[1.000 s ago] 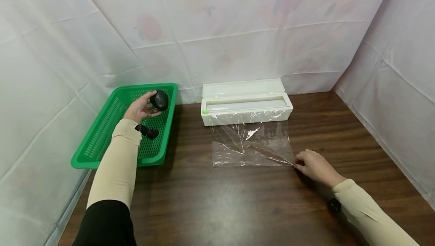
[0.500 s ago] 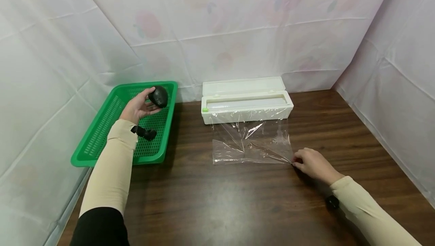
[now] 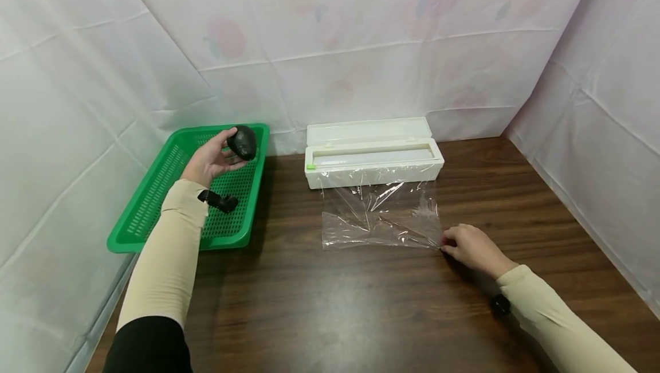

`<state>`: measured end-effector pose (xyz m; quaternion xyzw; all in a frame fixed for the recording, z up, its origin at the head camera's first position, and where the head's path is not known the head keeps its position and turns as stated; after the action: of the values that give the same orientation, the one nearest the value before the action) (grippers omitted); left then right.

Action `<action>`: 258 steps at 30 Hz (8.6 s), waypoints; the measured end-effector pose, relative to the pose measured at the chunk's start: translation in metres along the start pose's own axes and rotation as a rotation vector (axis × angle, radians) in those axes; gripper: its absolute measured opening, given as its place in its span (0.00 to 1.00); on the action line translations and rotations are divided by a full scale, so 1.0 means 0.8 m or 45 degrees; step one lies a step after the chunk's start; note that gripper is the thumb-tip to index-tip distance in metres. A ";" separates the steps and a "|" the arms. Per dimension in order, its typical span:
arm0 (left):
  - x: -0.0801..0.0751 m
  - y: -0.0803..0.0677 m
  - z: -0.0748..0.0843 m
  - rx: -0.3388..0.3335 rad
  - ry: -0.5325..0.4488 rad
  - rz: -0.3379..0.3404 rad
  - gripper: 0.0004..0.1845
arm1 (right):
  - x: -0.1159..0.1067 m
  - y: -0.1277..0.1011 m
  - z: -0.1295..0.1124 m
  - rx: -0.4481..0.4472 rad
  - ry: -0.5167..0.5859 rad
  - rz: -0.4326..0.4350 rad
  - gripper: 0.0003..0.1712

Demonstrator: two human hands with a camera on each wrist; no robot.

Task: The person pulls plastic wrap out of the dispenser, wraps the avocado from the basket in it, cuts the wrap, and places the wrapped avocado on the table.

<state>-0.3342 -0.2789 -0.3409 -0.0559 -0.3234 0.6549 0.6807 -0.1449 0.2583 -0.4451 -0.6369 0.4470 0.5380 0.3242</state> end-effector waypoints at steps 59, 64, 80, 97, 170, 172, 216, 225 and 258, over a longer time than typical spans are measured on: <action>0.093 -0.010 -0.017 0.169 0.239 -0.121 0.42 | 0.006 0.017 0.002 0.014 0.011 -0.048 0.07; 0.105 -0.017 -0.019 0.187 0.280 -0.147 0.41 | 0.006 0.016 0.002 0.011 0.015 -0.037 0.07; 0.130 -0.029 -0.029 0.276 0.461 -0.194 0.37 | 0.006 0.015 0.007 0.038 0.006 -0.054 0.07; 0.150 -0.043 -0.042 0.291 0.463 -0.258 0.36 | 0.008 0.017 0.005 0.024 0.009 -0.038 0.08; 0.269 -0.002 -0.189 0.925 1.641 -0.157 0.36 | 0.006 0.014 0.008 0.040 0.044 -0.071 0.07; 0.274 -0.002 -0.193 1.012 1.760 -0.158 0.37 | 0.006 0.014 0.008 0.046 0.044 -0.074 0.07; 0.292 0.042 -0.250 1.121 2.402 -0.178 0.32 | -0.001 0.026 0.006 0.001 0.009 0.126 0.05; 0.290 0.042 -0.251 1.169 2.414 -0.213 0.34 | -0.005 0.030 0.007 0.029 0.023 0.113 0.02; 0.255 -0.001 -0.228 1.127 2.197 -0.266 0.32 | -0.005 0.026 0.010 0.063 0.030 0.089 0.02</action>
<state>-0.2538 -0.0266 -0.4088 -0.2264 0.5582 0.3876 0.6978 -0.1671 0.2585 -0.4411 -0.6192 0.4859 0.5301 0.3154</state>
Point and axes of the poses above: each hand's wrist, its own y-axis towards the middle knuckle, its own x-axis out of the palm, z = x × y, the point moved 1 cm from there along y, towards the middle knuckle, and after that the axes turned 4 degrees about -y, right-handed, at the moved point
